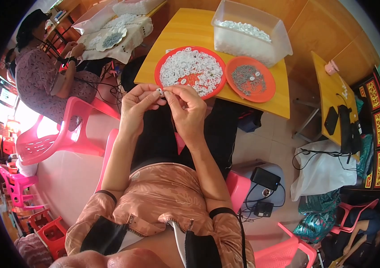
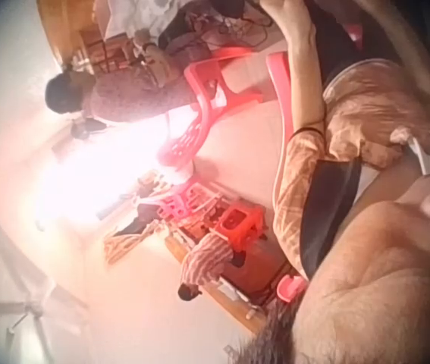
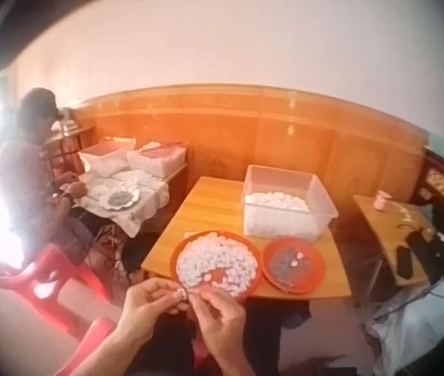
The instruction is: Manually assembling small white plastic components at a workbench.
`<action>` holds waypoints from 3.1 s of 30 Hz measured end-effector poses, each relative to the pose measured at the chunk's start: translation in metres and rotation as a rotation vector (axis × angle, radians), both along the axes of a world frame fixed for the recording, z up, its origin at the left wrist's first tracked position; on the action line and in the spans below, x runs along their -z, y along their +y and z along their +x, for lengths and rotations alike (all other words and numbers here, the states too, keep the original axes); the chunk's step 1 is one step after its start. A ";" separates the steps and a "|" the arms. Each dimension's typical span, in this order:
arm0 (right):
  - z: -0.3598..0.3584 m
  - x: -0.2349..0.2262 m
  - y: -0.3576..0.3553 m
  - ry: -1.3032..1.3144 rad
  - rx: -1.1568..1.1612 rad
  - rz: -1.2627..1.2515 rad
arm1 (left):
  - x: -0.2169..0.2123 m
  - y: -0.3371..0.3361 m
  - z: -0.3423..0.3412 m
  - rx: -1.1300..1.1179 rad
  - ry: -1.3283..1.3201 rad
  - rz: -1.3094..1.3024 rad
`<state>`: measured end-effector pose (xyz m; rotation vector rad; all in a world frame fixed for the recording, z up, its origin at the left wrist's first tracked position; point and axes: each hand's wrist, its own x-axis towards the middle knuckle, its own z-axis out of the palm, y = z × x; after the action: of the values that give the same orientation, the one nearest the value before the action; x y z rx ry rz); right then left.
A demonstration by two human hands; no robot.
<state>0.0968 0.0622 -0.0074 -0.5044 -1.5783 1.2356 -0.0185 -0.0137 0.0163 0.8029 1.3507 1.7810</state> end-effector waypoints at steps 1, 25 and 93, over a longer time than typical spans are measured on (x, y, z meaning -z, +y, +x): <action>-0.001 0.000 0.000 0.000 0.001 -0.001 | 0.000 0.000 0.000 0.001 0.000 -0.001; -0.002 0.003 0.000 0.006 -0.008 -0.041 | 0.007 0.004 0.008 -0.042 0.101 0.033; -0.040 0.054 0.074 -0.409 0.157 -0.064 | 0.061 0.010 -0.026 0.066 -0.338 -0.011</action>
<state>0.0572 0.1359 -0.0619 -0.9507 -1.7999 1.1119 -0.0448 -0.0035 -0.0442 0.5049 1.0978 1.7624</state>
